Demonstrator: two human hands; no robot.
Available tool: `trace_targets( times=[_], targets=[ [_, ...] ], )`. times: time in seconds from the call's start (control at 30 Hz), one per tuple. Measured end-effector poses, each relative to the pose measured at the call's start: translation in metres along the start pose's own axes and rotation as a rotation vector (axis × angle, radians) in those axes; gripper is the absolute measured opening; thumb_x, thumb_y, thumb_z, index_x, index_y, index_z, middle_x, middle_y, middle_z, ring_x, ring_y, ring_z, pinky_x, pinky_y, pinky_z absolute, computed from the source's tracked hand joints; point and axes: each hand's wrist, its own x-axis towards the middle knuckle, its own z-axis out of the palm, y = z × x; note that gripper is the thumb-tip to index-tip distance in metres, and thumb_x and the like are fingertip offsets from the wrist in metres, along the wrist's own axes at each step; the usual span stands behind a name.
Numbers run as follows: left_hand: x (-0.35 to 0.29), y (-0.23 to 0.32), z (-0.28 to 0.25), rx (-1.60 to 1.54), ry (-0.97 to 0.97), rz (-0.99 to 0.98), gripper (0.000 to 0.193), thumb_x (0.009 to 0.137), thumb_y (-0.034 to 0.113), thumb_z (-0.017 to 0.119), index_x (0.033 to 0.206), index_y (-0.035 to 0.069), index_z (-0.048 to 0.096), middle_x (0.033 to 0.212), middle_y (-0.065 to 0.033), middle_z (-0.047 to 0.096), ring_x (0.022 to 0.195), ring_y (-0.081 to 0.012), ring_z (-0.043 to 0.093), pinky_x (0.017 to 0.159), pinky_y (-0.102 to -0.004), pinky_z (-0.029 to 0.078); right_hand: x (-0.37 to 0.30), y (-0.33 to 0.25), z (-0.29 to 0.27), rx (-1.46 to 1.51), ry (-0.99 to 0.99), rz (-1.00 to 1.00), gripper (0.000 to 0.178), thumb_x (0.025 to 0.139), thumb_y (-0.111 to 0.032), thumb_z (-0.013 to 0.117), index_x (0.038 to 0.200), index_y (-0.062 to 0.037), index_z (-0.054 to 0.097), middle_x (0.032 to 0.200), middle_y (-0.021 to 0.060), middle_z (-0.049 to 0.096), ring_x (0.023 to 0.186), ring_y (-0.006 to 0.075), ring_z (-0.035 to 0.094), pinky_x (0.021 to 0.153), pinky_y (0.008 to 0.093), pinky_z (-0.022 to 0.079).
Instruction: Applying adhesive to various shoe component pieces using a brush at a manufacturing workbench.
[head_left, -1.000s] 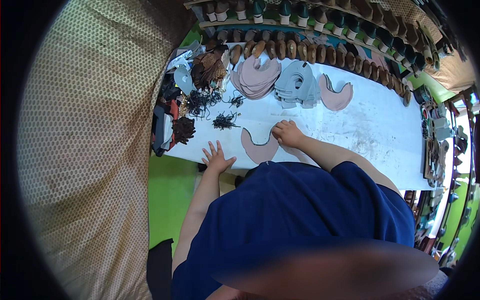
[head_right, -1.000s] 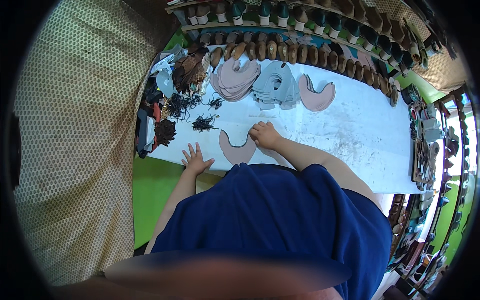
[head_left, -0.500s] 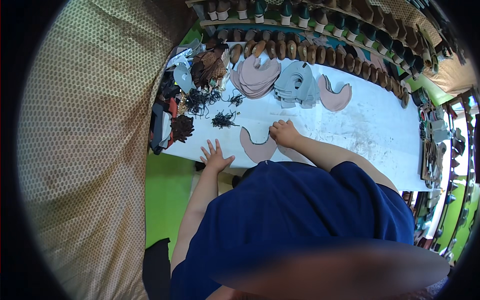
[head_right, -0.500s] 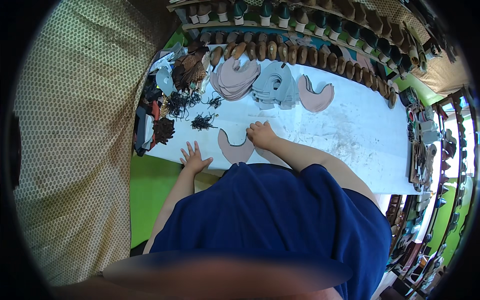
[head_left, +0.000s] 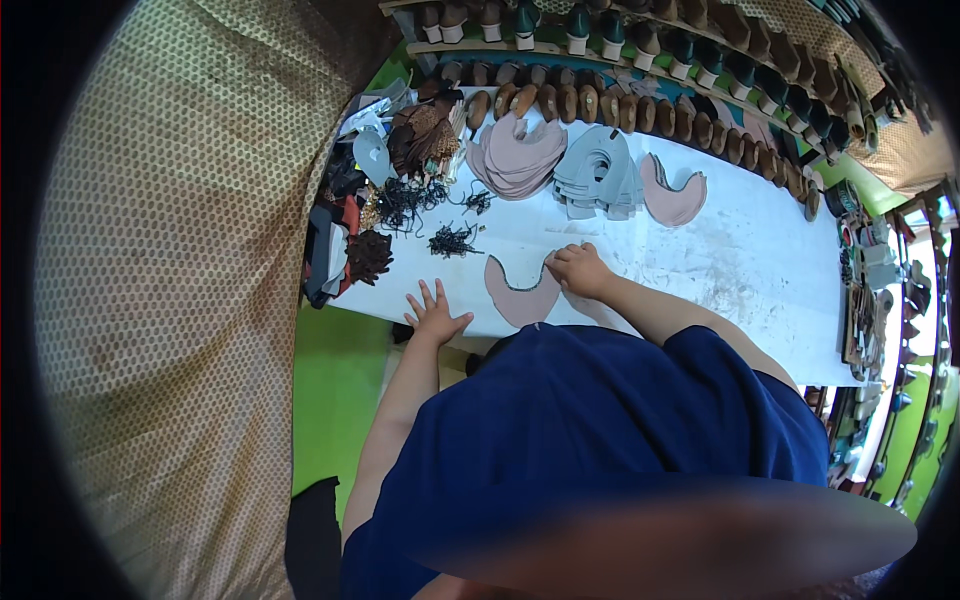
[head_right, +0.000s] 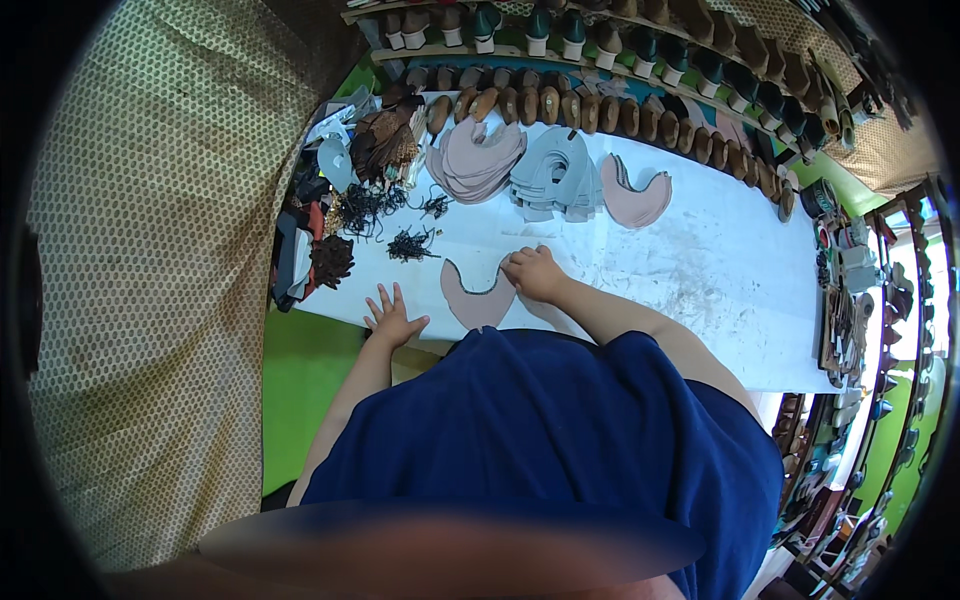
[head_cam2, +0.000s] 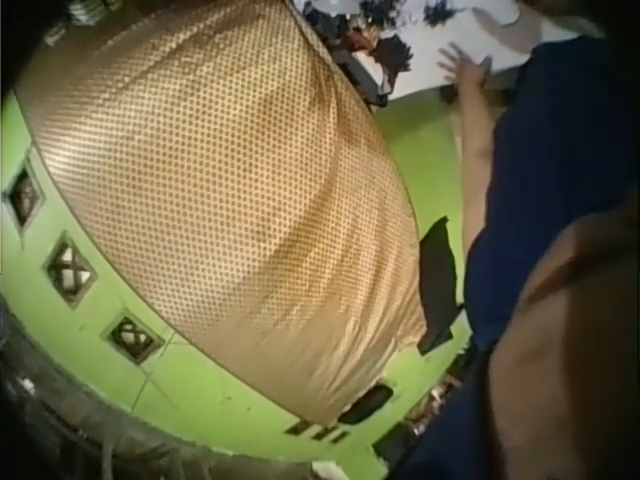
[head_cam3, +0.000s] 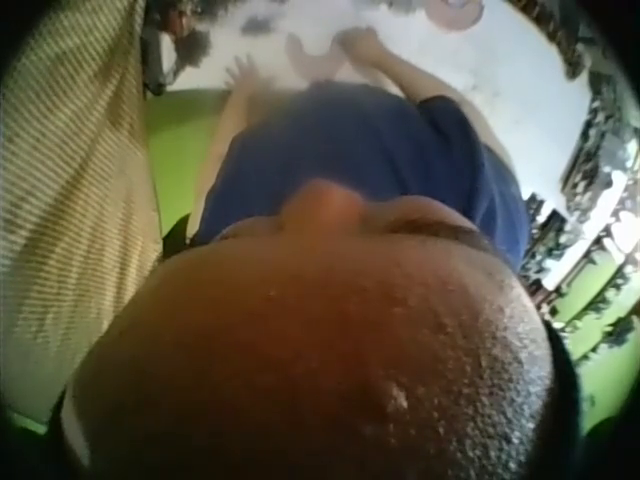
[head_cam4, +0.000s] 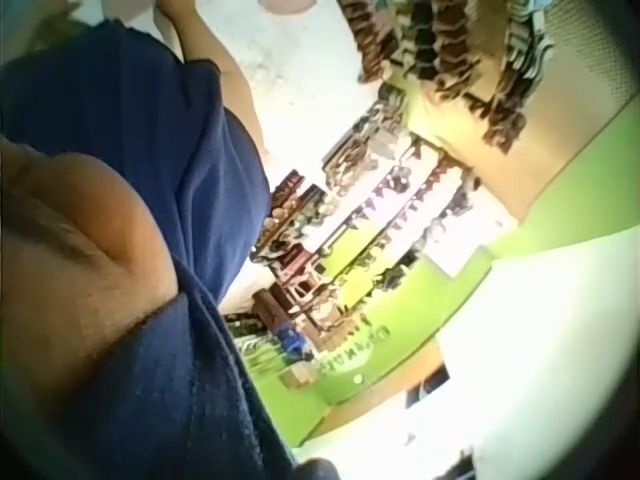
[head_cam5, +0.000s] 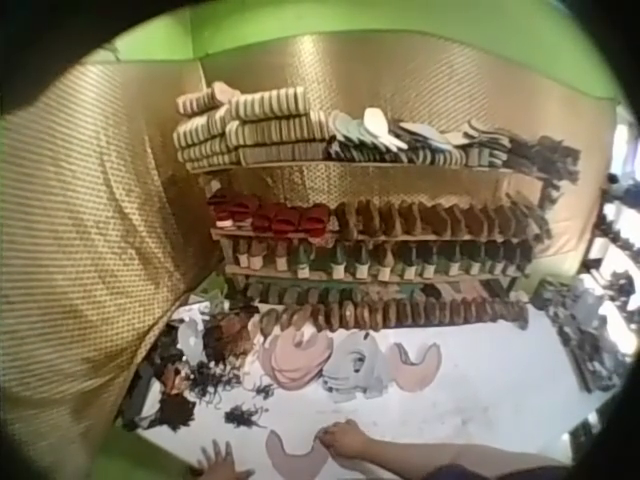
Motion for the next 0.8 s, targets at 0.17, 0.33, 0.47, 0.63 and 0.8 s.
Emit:
trace_targets(
  times=[0.17,0.33,0.47,0.63,0.8],
  targets=[
    [0.001,0.000,-0.002,0.000,-0.026,-0.006,0.124,0.075,0.071,0.067,0.158,0.024,-0.012,0.162,-0.0151,-0.022,0.146,-0.0483,-0.020,0.113,-0.0688,-0.002,0.005,-0.012,-0.012,-0.114,-0.186,-0.021,0.034,0.081,-0.023,0.066,0.114,-0.0180,0.066,0.113,0.0023,0.065,0.118,0.0238,0.055,0.102,0.0542,0.035],
    [0.000,0.000,-0.003,0.001,-0.040,-0.006,0.123,0.076,0.070,0.066,0.158,0.024,-0.012,0.162,-0.0147,-0.022,0.146,-0.0478,-0.020,0.113,-0.0682,-0.002,-0.015,-0.019,0.012,0.042,-0.062,-0.522,0.030,0.084,-0.028,0.068,0.112,-0.0185,0.069,0.116,-0.0010,0.067,0.125,0.0199,0.053,0.105,0.0514,0.034],
    [0.000,0.000,-0.003,-0.012,-0.039,0.001,0.122,0.076,0.069,0.066,0.158,0.023,-0.012,0.162,-0.0148,-0.022,0.146,-0.0479,-0.020,0.113,-0.0679,-0.002,-0.016,-0.020,0.033,0.050,0.010,-0.664,0.020,0.086,-0.023,0.067,0.104,-0.0172,0.072,0.106,-0.0012,0.070,0.115,0.0188,0.059,0.099,0.0425,0.040],
    [0.002,-0.001,0.000,-0.013,-0.035,0.003,0.122,0.076,0.070,0.066,0.158,0.023,-0.012,0.162,-0.0151,-0.022,0.146,-0.0483,-0.020,0.113,-0.0685,-0.001,-0.013,-0.041,0.035,0.107,-0.162,-0.410,0.017,0.086,-0.024,0.065,0.097,-0.0137,0.073,0.096,0.0037,0.072,0.095,0.0258,0.067,0.087,0.0390,0.048],
    [0.005,-0.003,0.001,-0.020,-0.018,0.028,0.123,0.075,0.070,0.067,0.157,0.024,-0.012,0.162,-0.0163,-0.023,0.145,-0.0506,-0.021,0.111,-0.0714,-0.001,-0.012,-0.053,0.039,0.480,-0.124,-0.099,0.021,0.085,-0.023,0.066,0.099,-0.0082,0.074,0.093,0.0117,0.072,0.090,0.0325,0.066,0.080,0.0418,0.053]
  ],
)
